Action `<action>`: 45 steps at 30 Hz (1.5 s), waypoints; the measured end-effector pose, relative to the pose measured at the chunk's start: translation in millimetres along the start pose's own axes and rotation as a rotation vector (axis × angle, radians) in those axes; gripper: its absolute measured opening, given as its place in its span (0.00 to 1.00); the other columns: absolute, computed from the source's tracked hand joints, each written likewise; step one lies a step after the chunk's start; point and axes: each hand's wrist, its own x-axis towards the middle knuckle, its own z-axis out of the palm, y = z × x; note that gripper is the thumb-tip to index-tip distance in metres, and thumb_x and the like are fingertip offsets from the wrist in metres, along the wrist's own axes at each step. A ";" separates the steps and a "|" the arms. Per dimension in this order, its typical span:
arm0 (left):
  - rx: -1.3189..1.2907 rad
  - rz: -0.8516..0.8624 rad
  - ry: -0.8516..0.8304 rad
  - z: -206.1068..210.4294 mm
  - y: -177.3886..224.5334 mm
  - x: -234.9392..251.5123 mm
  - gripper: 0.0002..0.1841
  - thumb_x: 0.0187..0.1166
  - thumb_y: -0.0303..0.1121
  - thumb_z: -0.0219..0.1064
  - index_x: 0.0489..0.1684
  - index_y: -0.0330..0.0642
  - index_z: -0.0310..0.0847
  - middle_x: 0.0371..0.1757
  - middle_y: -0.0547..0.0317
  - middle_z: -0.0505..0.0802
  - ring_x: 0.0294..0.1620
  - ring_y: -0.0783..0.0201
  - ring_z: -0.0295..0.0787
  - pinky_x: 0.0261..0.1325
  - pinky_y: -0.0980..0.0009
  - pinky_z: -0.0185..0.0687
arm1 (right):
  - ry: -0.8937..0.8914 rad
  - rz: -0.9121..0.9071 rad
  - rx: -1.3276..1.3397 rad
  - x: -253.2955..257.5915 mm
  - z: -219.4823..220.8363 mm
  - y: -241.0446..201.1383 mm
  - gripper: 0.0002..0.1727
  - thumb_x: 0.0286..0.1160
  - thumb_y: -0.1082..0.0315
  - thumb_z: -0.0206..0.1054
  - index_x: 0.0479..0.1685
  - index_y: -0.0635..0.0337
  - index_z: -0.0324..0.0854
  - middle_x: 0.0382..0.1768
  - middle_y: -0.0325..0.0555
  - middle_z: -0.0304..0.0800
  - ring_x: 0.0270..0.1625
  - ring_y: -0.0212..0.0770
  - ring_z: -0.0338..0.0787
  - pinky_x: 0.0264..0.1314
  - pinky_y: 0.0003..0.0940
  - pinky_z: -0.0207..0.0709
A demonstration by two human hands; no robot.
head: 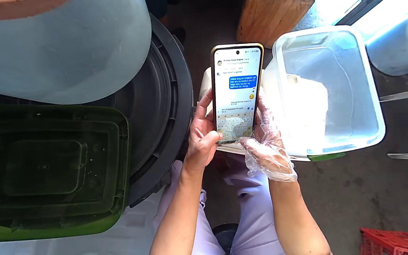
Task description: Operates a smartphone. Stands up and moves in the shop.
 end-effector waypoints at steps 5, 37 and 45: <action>0.003 0.008 -0.005 0.4 0.4 0.0 0.45 0.62 0.14 0.53 0.89 0.53 0.52 0.73 0.59 0.82 0.64 0.66 0.88 0.65 0.66 0.87 | 0.022 -0.001 -0.026 -0.4 3.7 -0.7 0.58 0.57 0.85 0.64 0.95 0.59 0.35 0.86 0.43 0.63 0.80 0.29 0.74 0.76 0.26 0.77; 0.005 0.018 0.003 2.3 -3.0 1.0 0.43 0.64 0.13 0.53 0.87 0.53 0.56 0.72 0.61 0.84 0.63 0.67 0.89 0.65 0.67 0.87 | 0.253 0.012 -0.110 -0.8 21.2 2.1 0.49 0.67 0.81 0.66 0.94 0.57 0.47 0.82 0.42 0.71 0.75 0.27 0.80 0.73 0.24 0.79; 0.035 0.005 0.049 3.8 1.0 0.9 0.39 0.72 0.13 0.51 0.87 0.57 0.56 0.70 0.62 0.86 0.60 0.67 0.91 0.62 0.67 0.89 | 0.058 0.003 0.018 -1.4 5.9 -2.5 0.52 0.66 0.83 0.63 0.95 0.56 0.41 0.86 0.41 0.65 0.78 0.30 0.77 0.76 0.27 0.78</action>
